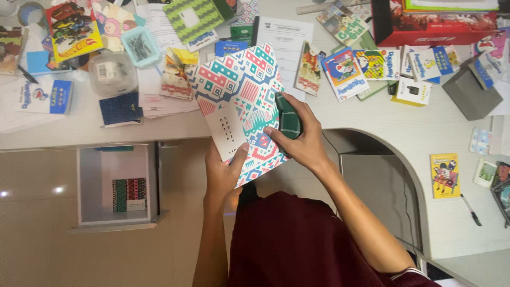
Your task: The person opens a desk drawer, removes a patterned notebook, and wipes both sides of the notebook with a green cloth before placing it back in the drawer. They then pick up a second patterned notebook from the desk and wipe its cover with the same cloth.
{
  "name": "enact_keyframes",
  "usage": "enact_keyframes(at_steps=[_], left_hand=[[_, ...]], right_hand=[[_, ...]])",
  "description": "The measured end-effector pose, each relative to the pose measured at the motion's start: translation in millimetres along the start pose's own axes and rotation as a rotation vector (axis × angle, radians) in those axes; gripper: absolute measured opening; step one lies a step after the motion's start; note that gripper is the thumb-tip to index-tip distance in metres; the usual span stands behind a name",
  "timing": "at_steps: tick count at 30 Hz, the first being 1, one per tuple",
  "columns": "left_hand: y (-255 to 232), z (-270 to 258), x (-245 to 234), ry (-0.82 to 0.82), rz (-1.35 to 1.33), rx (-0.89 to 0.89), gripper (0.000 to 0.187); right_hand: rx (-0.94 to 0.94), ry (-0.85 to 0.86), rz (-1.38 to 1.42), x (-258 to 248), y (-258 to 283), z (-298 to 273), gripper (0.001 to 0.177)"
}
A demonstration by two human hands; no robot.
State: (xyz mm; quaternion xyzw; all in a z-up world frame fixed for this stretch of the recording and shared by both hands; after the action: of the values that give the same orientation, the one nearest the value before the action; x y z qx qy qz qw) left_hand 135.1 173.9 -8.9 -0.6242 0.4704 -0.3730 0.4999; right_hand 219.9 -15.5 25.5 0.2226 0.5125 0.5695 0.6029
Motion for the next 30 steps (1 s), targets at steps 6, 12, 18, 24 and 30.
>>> enact_keyframes(at_steps=[6, 12, 18, 24, 30], left_hand=[[-3, -22, 65, -0.015, 0.057, -0.165, 0.035], [16, -51, 116, 0.052, 0.085, -0.088, 0.032], [48, -67, 142, 0.097, -0.103, -0.07, 0.033], [63, -79, 168, 0.099, -0.047, -0.086, 0.029], [62, -82, 184, 0.176, -0.155, -0.014, 0.028]], right_hand=[[-0.153, -0.135, -0.312, -53, 7, -38, 0.075], [-0.12, -0.191, -0.333, -99, 2, -84, 0.069], [-0.159, -0.195, -0.431, -118, -21, -128, 0.051], [-0.118, -0.16, -0.693, -114, -20, -177, 0.056], [-0.17, -0.119, -0.755, -95, -9, -203, 0.058]])
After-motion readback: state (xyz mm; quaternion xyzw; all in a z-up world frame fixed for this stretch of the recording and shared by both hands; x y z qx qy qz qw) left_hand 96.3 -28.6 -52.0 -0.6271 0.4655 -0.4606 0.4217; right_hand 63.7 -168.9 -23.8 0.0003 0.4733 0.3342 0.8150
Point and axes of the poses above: each hand's wrist, its own z-axis towards the middle knuckle, its own x-axis out of the palm, y = z × x, the point moved 3 cm from there along z, towards the middle knuckle, and after that the axes turned 14 degrees about -x, right-handed, at the moved point
